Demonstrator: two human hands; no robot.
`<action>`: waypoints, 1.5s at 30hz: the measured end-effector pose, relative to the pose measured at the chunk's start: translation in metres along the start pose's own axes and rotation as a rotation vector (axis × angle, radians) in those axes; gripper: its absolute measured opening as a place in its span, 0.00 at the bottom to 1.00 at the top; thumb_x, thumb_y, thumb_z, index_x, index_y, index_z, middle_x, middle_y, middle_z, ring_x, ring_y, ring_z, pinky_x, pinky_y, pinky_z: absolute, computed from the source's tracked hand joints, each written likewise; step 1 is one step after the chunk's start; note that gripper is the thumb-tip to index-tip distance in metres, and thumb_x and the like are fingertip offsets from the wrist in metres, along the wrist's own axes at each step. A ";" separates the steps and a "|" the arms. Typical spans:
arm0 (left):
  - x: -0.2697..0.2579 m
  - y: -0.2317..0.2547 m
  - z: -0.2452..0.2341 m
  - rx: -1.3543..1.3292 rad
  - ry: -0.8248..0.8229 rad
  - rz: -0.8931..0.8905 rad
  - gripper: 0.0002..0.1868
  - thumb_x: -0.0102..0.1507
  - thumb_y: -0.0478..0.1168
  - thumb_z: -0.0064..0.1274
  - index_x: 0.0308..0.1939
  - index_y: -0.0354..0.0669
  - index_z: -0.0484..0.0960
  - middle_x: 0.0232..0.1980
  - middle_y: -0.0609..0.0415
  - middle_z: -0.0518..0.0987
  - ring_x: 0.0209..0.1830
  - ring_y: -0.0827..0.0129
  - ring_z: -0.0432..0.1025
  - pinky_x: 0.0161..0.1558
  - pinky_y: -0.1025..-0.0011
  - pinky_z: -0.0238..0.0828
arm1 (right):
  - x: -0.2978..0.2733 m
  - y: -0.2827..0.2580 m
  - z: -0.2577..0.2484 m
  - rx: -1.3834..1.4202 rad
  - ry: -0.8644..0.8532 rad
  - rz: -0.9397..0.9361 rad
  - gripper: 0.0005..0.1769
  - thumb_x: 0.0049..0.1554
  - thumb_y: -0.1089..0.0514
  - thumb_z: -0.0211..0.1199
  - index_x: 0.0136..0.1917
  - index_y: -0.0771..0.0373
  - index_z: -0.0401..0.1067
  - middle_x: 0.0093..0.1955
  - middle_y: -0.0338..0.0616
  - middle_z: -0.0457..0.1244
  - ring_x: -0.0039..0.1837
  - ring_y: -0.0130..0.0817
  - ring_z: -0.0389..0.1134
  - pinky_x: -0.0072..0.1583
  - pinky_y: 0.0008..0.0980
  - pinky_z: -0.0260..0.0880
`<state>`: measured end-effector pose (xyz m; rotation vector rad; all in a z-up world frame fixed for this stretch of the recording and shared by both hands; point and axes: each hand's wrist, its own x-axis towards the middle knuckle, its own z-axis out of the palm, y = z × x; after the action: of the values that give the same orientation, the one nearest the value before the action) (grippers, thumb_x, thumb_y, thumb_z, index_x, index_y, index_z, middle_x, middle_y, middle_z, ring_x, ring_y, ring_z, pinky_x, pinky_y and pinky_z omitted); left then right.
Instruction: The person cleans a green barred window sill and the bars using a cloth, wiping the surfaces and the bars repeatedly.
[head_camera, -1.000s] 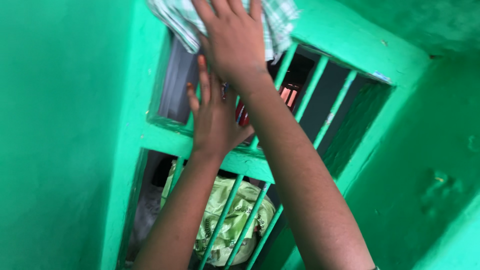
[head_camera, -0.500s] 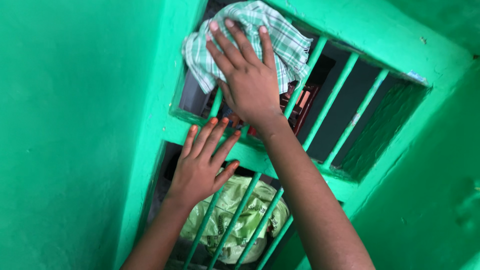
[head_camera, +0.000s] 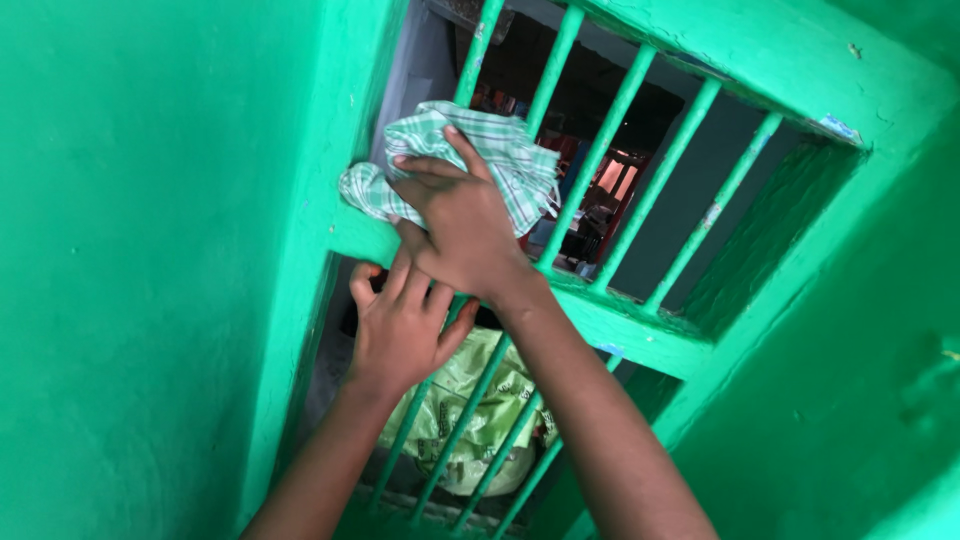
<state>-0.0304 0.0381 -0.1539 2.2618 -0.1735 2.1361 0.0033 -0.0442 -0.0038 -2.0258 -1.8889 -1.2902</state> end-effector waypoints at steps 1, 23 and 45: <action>0.000 0.002 -0.001 0.000 -0.003 -0.001 0.21 0.66 0.53 0.57 0.55 0.43 0.80 0.61 0.43 0.74 0.68 0.54 0.65 0.53 0.46 0.55 | 0.001 -0.002 0.002 0.003 -0.001 0.001 0.20 0.55 0.53 0.65 0.59 0.63 0.76 0.64 0.51 0.69 0.74 0.38 0.63 0.83 0.51 0.39; 0.009 0.018 -0.020 0.101 -0.162 -0.073 0.39 0.65 0.63 0.51 0.70 0.40 0.72 0.77 0.41 0.62 0.80 0.56 0.51 0.55 0.46 0.56 | -0.037 -0.009 -0.055 -0.283 0.226 0.273 0.23 0.53 0.59 0.67 0.62 0.64 0.73 0.55 0.50 0.69 0.62 0.52 0.65 0.66 0.50 0.61; 0.017 0.031 -0.038 0.030 -0.284 -0.207 0.36 0.62 0.57 0.54 0.71 0.45 0.69 0.77 0.45 0.62 0.81 0.59 0.50 0.57 0.46 0.58 | -0.083 -0.024 -0.040 -0.368 0.224 0.281 0.25 0.51 0.54 0.64 0.62 0.55 0.72 0.60 0.54 0.68 0.66 0.50 0.65 0.66 0.59 0.54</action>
<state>-0.0700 0.0096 -0.1360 2.4681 0.0857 1.7261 -0.0276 -0.1260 -0.0404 -2.0963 -1.2925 -1.7921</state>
